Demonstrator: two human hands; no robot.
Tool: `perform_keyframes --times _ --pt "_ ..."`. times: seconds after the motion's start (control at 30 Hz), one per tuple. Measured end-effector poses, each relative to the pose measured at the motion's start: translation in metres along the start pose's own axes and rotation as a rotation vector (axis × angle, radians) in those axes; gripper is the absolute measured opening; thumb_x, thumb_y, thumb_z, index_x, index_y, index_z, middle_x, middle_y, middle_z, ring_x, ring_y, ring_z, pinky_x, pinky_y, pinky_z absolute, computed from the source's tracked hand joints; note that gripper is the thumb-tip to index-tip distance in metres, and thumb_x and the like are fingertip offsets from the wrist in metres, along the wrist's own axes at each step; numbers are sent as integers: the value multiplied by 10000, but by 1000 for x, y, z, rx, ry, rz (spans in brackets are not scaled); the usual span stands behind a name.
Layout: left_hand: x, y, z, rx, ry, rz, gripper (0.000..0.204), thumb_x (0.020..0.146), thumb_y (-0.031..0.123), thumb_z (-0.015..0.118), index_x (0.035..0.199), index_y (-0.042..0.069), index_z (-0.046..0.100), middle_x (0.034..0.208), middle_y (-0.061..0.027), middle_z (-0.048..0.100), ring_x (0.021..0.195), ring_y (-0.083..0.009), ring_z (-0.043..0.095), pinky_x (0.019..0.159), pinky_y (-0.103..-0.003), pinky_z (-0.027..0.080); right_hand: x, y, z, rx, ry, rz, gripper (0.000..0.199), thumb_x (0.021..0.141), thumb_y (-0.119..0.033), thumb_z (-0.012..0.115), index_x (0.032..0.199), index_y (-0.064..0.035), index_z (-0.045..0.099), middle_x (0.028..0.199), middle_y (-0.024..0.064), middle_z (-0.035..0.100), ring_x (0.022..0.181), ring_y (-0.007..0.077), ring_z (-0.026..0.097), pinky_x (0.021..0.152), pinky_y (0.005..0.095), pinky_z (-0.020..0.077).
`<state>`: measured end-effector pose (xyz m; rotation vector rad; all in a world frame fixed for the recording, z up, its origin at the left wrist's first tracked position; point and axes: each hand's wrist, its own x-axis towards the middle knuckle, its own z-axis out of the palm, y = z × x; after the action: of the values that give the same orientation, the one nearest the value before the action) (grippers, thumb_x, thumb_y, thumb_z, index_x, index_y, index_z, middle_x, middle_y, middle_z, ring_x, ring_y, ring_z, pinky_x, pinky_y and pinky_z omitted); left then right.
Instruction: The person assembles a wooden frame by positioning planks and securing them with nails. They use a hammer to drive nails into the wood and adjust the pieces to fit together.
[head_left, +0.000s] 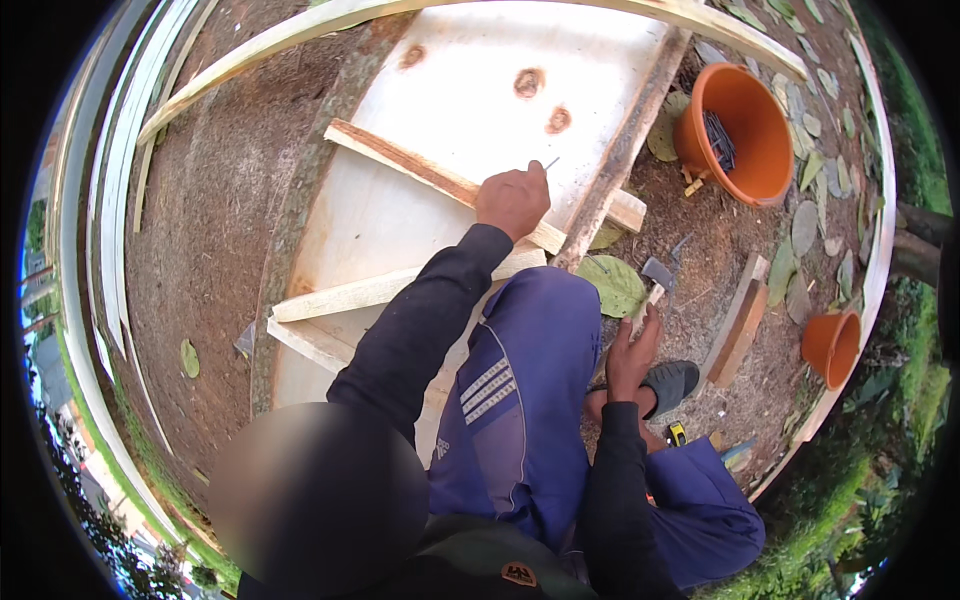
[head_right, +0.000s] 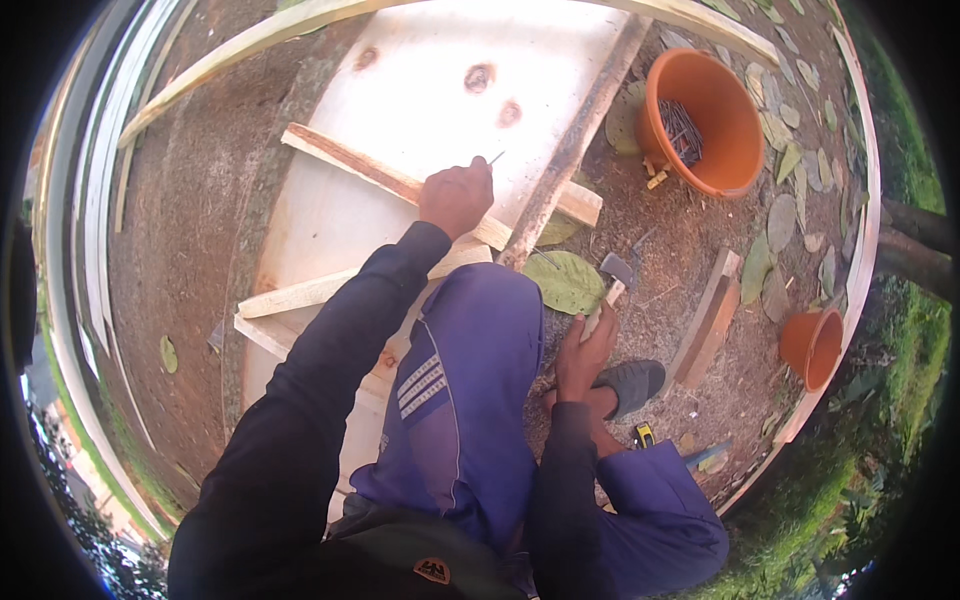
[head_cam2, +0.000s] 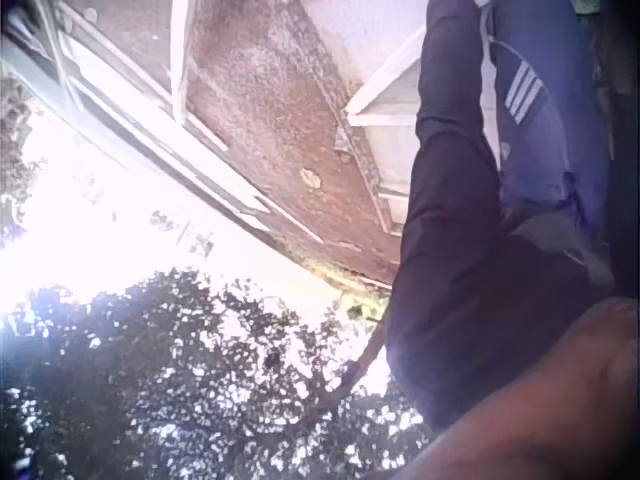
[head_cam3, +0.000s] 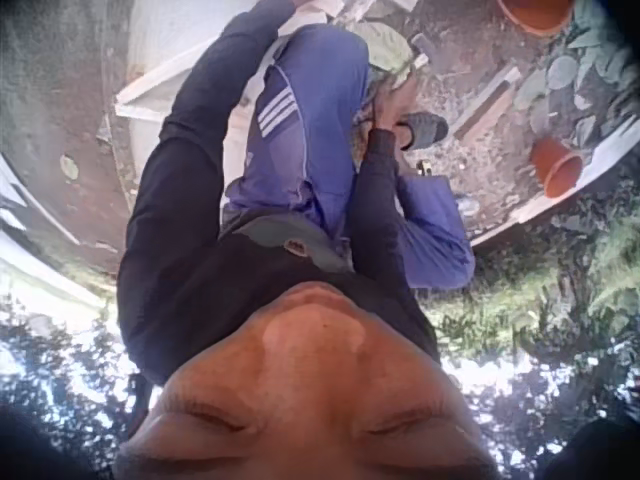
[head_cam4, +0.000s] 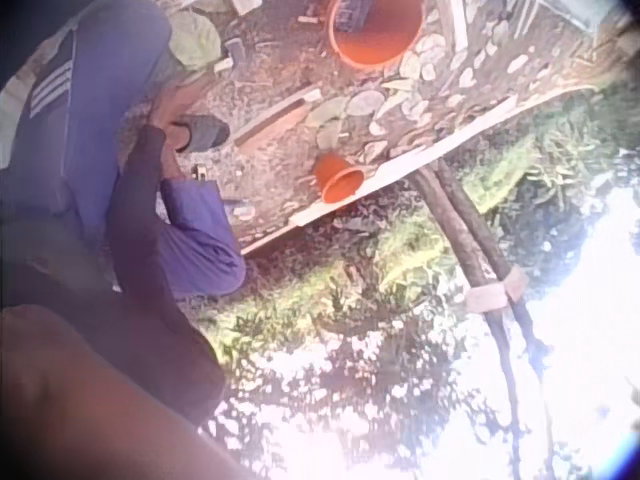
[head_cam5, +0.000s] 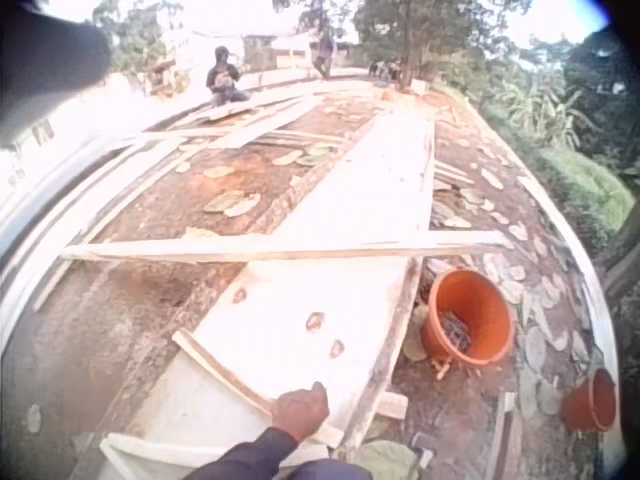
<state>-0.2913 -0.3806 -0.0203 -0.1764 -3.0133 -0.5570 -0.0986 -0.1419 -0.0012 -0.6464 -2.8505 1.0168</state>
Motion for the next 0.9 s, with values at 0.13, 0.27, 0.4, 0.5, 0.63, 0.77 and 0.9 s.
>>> perform_keyframes --times 0.13,0.27,0.4,0.5,0.63,0.77,0.9 --pt "6 11 -3 60 -79 1 246 1029 266 514 857 95 559 601 -154 667 559 -350 680 554 -480 541 41 -11 9 438 -182 338 419 1050 -234 546 1360 46 524 1229 175 625 1086 271 639 846 377 528" --pt "6 14 -3 82 -100 6 250 1033 274 508 877 89 573 614 -163 670 585 -374 683 591 -508 544 56 -19 31 894 -476 795 391 1091 -323 491 1290 8 558 1152 130 658 947 194 667 729 329 534" --pt "5 13 -4 111 -133 -6 257 1034 281 508 888 85 588 638 -178 677 609 -385 690 605 -513 547 43 -23 62 1327 -360 931 330 1097 -319 498 1213 -17 561 1060 97 665 830 164 652 646 310 514" --pt "3 8 -5 148 -139 -29 269 1035 291 507 885 84 593 652 -188 680 622 -396 692 613 -515 550 42 -31 78 1474 -219 1030 282 1097 -287 508 1204 -30 551 994 73 664 785 140 631 626 304 498" --pt "4 13 -6 158 -132 -9 276 1037 298 505 882 87 593 660 -194 682 632 -404 693 618 -520 549 45 -36 98 1311 -48 928 267 1092 -266 519 1029 -19 598 859 54 655 705 123 596 596 286 502" --pt "6 13 -4 191 -144 -13 276 1039 300 502 884 90 590 663 -192 682 635 -410 690 619 -526 545 41 -36 96 1308 -53 855 297 1093 -258 513 965 -2 594 795 47 622 647 123 565 573 293 503" --pt "5 12 -5 153 -140 -18 267 1037 294 508 887 89 589 648 -189 674 626 -410 686 613 -522 541 42 -37 96 1313 -41 843 295 1098 -248 497 943 -12 583 774 46 605 613 119 541 555 293 502"
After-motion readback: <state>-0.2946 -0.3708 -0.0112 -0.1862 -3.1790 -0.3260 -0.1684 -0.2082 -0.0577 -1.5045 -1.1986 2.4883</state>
